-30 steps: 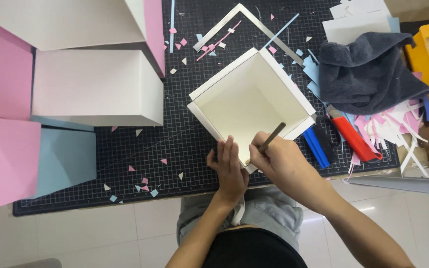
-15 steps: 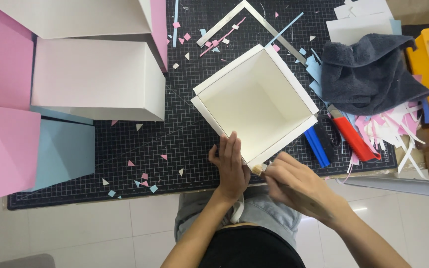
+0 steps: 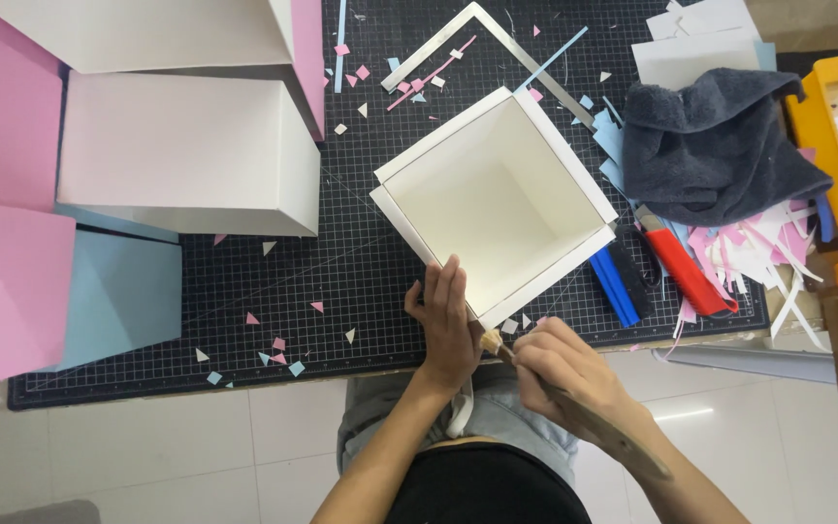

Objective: The person assembles a white paper box by applying glue to the edges and folding the flaps into place. They use a bone folder to crease the edges and a pair of scissors to trim excess paper. The person repeats this process for multiple boxes.

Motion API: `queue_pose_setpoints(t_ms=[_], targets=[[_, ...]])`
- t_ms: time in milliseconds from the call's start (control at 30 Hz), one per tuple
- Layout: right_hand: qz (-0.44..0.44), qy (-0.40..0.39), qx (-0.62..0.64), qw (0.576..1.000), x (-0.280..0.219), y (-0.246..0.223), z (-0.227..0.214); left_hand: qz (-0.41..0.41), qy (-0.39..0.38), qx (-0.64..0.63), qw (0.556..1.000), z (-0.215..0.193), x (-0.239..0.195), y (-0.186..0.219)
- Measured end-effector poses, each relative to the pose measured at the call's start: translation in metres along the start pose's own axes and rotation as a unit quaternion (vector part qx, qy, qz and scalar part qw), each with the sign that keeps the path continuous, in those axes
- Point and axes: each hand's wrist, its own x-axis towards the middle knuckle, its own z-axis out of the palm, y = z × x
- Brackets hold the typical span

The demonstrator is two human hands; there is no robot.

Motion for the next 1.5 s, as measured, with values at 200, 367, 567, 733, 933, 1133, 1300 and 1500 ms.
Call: queue_pose_setpoints(t_ms=[200,367,567,733,933,1133,1300,1500], targets=[[0.086,0.048,0.03,0.995,-0.016,0.014,0.003,0.001,-0.013,-0.015,1.0,-0.001,-0.002,0.0],[0.11,0.165,0.019,0.98,-0.027,0.032,0.005,0.03,0.009,0.005,1.0,0.01,-0.006,-0.01],[0.148,0.233,0.019,0.961,-0.033,0.041,-0.004,0.026,0.014,0.01,1.0,0.01,-0.004,-0.007],[0.2,0.311,0.059,0.927,-0.068,0.073,-0.001,0.024,0.021,0.027,0.999,0.008,0.0,-0.004],[0.241,0.376,0.044,0.893,-0.074,0.062,0.064,0.033,0.018,0.037,0.999,0.011,-0.006,-0.011],[0.299,0.354,0.175,0.869,-0.048,0.019,0.034,0.054,-0.037,0.039,0.997,-0.012,-0.002,-0.018],[0.256,0.334,-0.023,0.907,-0.043,0.038,0.032,0.068,-0.005,0.051,0.996,-0.018,0.012,-0.009],[0.33,0.256,0.192,0.888,-0.043,0.031,0.022,0.045,0.024,0.041,0.998,-0.024,0.022,0.003]])
